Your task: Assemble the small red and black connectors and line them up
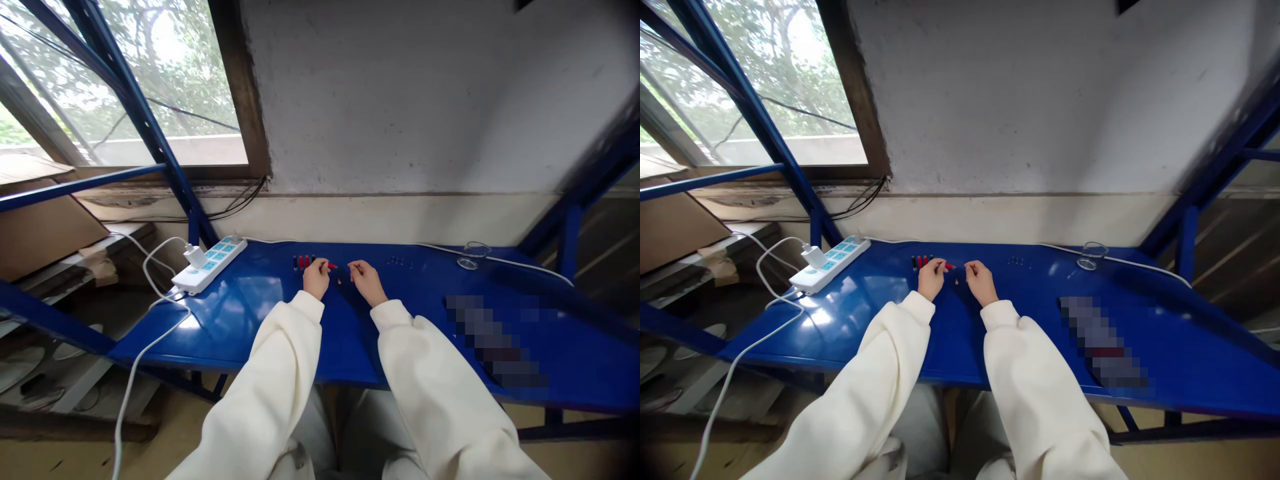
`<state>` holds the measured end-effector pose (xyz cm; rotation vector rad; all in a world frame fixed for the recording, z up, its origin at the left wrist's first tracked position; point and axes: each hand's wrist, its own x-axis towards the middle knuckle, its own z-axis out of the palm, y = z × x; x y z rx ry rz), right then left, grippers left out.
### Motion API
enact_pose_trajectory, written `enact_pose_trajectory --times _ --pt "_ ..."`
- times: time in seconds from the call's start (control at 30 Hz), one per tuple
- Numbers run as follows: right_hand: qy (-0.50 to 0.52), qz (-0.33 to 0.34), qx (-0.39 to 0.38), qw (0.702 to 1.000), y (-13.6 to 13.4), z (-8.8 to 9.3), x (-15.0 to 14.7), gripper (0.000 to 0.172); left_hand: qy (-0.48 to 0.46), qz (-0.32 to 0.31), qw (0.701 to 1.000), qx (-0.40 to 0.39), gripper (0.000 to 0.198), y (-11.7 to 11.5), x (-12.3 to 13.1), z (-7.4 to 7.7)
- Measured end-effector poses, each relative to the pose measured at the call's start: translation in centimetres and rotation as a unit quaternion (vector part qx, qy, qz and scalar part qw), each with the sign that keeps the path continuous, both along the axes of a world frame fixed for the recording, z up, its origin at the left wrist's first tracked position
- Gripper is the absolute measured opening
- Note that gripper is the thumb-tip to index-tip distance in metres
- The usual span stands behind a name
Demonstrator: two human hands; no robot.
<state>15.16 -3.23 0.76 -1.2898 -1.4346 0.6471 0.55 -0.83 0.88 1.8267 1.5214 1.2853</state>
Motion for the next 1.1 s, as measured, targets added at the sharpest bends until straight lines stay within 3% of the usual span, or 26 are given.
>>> enact_pose_trajectory --times 0.13,0.27,0.37,0.67,1.1 --pt "-0.006 -0.005 -0.011 1.000 -0.3 0.1 -0.2 0.029 -0.196 -0.077 0.976 -0.054 0.019 -0.4 0.6 -0.2" --pt "-0.030 0.003 -0.012 0.999 -0.7 0.4 -0.3 0.039 -0.274 -0.145 0.948 -0.069 0.022 -1.1 1.2 0.0" --pt "-0.050 0.011 0.003 0.999 -0.9 0.5 -0.2 0.046 -0.287 -0.168 0.940 -0.074 0.025 -1.5 1.4 0.1" --pt "-0.055 0.009 0.020 0.998 -0.8 0.6 -0.3 0.048 -0.287 -0.146 0.941 -0.102 0.028 -2.0 1.3 0.8" --pt "-0.037 0.054 0.027 0.997 -0.8 0.4 -0.4 0.036 -0.253 -0.104 0.955 -0.118 0.039 -1.8 1.1 0.6"
